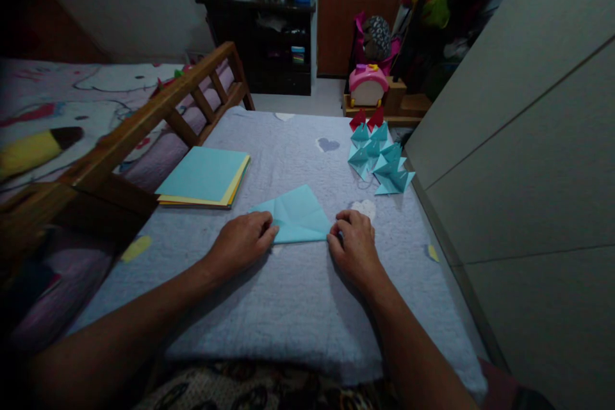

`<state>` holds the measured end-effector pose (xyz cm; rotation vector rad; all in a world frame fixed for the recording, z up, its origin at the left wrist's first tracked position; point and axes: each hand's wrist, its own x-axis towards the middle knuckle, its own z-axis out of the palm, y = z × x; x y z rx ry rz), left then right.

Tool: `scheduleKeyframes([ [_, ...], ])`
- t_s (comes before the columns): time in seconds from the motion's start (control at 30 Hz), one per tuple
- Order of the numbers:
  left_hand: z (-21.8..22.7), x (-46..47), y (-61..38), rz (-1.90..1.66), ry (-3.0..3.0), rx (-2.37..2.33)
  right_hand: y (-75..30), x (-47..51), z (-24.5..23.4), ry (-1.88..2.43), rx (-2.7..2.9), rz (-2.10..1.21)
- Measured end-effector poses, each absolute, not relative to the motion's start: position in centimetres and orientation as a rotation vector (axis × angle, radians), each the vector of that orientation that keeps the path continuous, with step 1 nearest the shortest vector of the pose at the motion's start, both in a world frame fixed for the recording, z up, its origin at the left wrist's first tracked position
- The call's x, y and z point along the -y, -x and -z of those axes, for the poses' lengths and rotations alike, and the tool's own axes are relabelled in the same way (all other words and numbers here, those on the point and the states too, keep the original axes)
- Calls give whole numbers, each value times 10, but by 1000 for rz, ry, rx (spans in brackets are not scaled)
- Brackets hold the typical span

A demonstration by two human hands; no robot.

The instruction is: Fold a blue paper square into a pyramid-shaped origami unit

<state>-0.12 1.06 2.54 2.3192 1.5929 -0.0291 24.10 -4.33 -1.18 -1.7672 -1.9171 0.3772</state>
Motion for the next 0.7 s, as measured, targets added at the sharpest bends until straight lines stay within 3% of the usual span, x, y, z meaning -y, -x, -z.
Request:
scheduleKeyframes([
  [0.7, -23, -9, 0, 22, -2283, -1632, -242, 43, 12, 1766, 1881, -415],
])
